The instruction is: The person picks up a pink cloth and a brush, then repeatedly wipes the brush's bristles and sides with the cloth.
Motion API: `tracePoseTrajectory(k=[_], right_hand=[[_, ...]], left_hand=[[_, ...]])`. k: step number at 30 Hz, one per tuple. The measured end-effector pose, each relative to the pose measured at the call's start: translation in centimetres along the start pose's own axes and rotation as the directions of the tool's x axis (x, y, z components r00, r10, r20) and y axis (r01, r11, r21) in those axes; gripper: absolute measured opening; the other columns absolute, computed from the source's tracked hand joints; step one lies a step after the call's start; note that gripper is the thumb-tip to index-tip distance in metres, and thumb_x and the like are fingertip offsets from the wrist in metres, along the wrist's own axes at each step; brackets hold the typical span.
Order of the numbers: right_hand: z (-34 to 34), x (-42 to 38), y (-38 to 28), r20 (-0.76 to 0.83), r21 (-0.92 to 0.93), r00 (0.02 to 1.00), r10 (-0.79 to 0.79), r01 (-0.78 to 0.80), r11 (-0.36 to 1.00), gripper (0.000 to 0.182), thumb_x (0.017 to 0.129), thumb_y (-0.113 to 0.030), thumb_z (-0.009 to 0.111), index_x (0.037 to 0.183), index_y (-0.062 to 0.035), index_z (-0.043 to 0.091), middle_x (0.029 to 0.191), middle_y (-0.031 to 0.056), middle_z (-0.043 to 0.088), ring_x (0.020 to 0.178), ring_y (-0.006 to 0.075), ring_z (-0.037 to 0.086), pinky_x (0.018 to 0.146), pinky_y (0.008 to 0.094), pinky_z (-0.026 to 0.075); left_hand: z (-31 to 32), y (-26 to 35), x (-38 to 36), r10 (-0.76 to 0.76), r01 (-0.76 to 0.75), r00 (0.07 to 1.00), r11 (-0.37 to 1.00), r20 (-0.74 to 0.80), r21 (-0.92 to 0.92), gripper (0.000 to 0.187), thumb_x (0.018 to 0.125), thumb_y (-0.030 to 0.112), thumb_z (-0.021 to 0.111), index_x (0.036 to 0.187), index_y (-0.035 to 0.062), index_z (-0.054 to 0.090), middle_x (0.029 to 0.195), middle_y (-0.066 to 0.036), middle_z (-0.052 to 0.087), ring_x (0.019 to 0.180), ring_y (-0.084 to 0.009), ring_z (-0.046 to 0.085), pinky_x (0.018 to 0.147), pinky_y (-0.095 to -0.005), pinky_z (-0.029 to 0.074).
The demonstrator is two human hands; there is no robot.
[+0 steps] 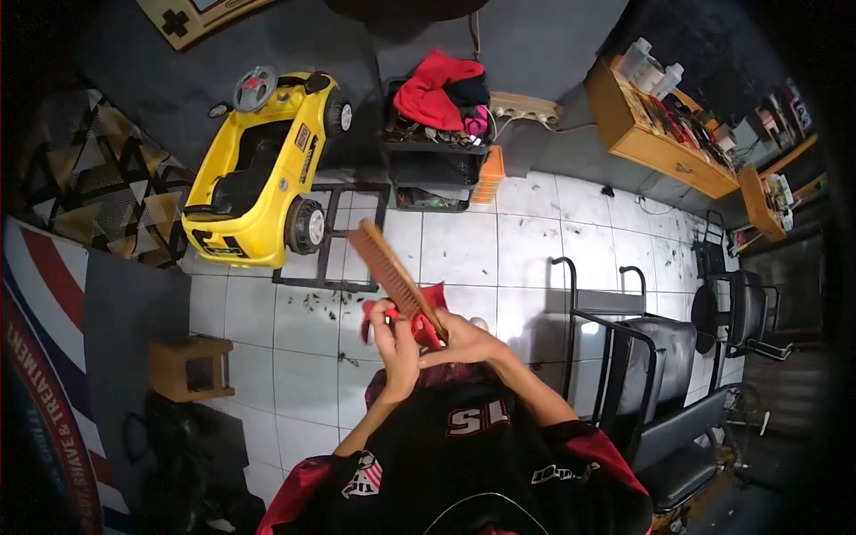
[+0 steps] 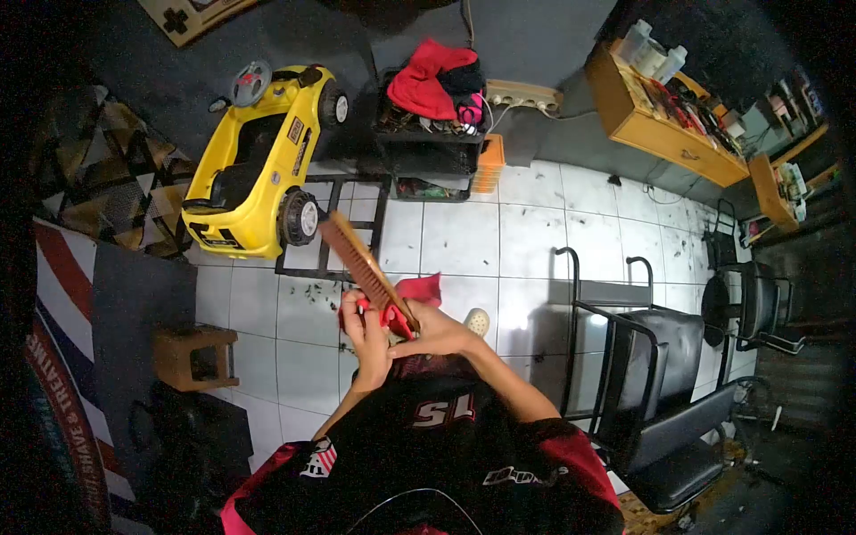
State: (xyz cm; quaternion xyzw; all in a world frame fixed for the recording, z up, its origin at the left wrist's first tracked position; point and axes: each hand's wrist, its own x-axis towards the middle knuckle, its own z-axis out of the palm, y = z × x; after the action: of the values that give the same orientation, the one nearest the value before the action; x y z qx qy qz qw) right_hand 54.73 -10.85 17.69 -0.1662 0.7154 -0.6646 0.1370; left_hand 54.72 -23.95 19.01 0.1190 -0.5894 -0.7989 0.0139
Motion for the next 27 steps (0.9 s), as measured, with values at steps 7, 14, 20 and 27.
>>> tracePoseTrajectory(k=[7, 14, 20, 27], right_hand=[[-2.1, -0.9, 0.5, -0.142, -0.199, 0.956, 0.257, -0.281, 0.939, 0.017, 0.074, -0.008, 0.060, 0.084, -0.0014, 0.049, 0.070, 0.0144, 0.057, 0.065, 0.0224, 0.057, 0.061, 0.0333, 0.044], [-3.4, -1.2, 6.4, -0.245, -0.565, 0.961, 0.127, -0.248, 0.787, 0.015, 0.075, -0.007, 0.058, 0.084, -0.0003, 0.049, 0.064, 0.0221, 0.056, 0.062, 0.0376, 0.059, 0.056, 0.0408, 0.046], [-5.7, 2.3, 7.7, -0.497, -0.710, 0.862, -0.097, -0.340, 0.617, 0.012, 0.073, -0.002, 0.052, 0.084, -0.0029, 0.049, 0.068, 0.0232, 0.057, 0.067, 0.0418, 0.057, 0.058, 0.0465, 0.046], [-2.2, 1.3, -10.0, -0.583, -0.806, 0.486, -0.651, -0.245, 0.539, 0.038, 0.076, 0.009, 0.047, 0.112, -0.0012, 0.054, 0.105, 0.0154, 0.061, 0.096, 0.0244, 0.059, 0.080, 0.0321, 0.046]], left_hand=[[-6.5, -0.1, 2.2, 0.218, -0.265, 0.964, 0.829, 0.153, 0.493, 0.052, 0.070, -0.001, 0.060, 0.120, 0.0040, 0.048, 0.094, -0.014, 0.056, 0.085, -0.0229, 0.055, 0.073, -0.0317, 0.045], [-14.5, -5.1, 2.3, 0.205, -0.341, 0.930, 0.179, 0.304, 0.923, 0.025, 0.067, 0.015, 0.070, 0.090, 0.0089, 0.065, 0.106, -0.010, 0.050, 0.097, -0.0331, 0.046, 0.082, -0.0453, 0.035], [-13.8, -3.1, 11.6, 0.277, -0.484, 0.860, 0.174, 0.429, 0.858, 0.014, 0.078, 0.010, 0.058, 0.089, 0.0058, 0.052, 0.094, -0.013, 0.055, 0.092, -0.0312, 0.052, 0.079, -0.0460, 0.034], [-9.1, 9.8, 10.3, 0.693, -0.816, 0.549, 0.323, 0.467, 0.480, 0.024, 0.079, 0.001, 0.052, 0.103, -0.0004, 0.049, 0.088, -0.017, 0.055, 0.079, -0.0372, 0.051, 0.071, -0.0422, 0.040]])
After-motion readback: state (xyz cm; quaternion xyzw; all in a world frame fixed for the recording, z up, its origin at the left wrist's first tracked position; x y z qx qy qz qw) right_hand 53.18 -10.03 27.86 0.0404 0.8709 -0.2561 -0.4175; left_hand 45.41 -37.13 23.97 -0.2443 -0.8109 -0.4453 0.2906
